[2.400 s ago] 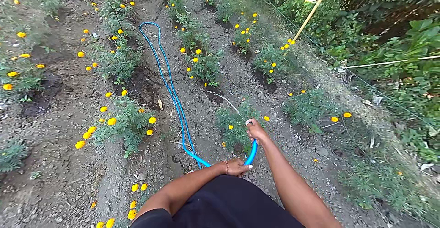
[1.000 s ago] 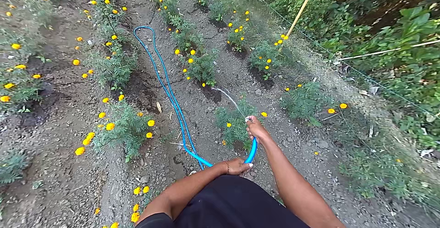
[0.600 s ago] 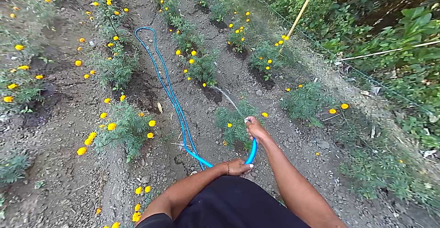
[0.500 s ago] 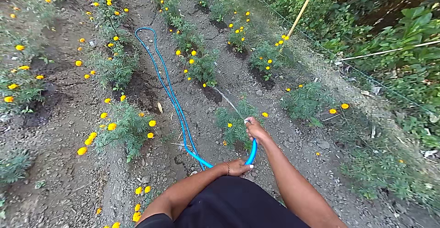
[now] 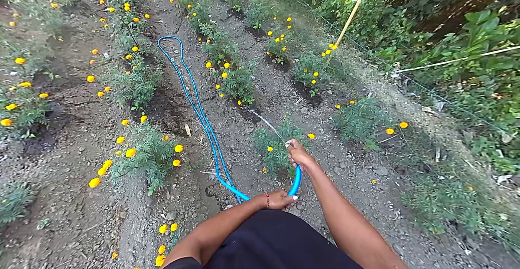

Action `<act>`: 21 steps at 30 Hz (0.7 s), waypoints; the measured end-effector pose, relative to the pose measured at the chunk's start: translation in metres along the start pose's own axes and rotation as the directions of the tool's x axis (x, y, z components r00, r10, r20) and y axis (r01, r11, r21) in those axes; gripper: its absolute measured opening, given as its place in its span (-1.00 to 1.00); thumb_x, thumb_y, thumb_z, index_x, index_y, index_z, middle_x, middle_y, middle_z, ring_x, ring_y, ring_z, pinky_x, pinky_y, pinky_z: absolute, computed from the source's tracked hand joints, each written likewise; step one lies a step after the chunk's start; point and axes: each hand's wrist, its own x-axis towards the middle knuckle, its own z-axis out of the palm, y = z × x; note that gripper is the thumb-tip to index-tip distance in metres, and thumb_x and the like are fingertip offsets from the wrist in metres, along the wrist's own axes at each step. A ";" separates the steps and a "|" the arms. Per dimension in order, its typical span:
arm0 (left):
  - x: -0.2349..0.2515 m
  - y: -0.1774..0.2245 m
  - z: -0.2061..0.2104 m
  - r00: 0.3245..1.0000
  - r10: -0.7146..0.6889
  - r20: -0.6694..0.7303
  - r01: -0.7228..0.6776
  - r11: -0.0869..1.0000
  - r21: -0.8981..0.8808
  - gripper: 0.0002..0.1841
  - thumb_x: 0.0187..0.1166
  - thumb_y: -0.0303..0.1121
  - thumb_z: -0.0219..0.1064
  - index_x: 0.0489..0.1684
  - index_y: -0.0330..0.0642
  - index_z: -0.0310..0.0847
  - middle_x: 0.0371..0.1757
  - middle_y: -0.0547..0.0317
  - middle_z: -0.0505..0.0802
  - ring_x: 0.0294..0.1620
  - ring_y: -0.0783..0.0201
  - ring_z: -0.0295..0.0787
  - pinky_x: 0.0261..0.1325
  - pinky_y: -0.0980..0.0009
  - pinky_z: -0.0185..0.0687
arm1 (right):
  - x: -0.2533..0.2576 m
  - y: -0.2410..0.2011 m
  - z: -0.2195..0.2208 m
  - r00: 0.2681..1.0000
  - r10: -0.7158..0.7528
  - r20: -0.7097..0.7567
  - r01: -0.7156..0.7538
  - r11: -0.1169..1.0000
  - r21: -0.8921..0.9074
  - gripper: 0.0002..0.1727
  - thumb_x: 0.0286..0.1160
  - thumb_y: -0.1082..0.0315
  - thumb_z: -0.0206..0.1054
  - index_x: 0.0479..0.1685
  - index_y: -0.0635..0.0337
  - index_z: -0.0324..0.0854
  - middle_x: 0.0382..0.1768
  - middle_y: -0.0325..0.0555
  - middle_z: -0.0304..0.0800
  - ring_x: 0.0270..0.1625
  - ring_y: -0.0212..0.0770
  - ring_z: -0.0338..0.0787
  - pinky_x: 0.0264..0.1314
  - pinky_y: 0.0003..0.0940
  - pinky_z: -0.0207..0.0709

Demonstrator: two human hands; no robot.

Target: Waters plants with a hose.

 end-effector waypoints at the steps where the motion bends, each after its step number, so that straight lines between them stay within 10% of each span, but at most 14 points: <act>1: -0.001 0.000 0.000 1.000 -0.004 -0.002 0.004 1.000 -0.010 -0.47 0.93 -0.09 -0.14 -0.31 -0.32 0.54 -0.60 0.30 0.51 -0.61 0.44 0.40 -0.38 0.44 0.43 | 0.000 0.000 0.001 1.000 -0.002 0.000 0.002 1.000 0.002 -0.70 0.95 0.13 -0.09 0.45 0.00 0.26 -0.52 -0.25 0.28 -0.73 -0.37 0.29 -0.71 -0.47 0.28; 21: -0.004 -0.005 0.000 0.999 -0.049 0.013 0.049 0.998 0.029 -0.46 0.93 -0.06 -0.16 -0.24 -0.33 0.54 -0.57 0.25 0.53 -0.59 0.40 0.43 -0.36 0.39 0.46 | -0.003 0.014 -0.001 0.995 0.023 -0.098 -0.010 0.991 0.133 -0.70 0.96 0.17 -0.11 0.46 0.04 0.23 -0.53 -0.25 0.25 -0.75 -0.37 0.26 -0.73 -0.48 0.26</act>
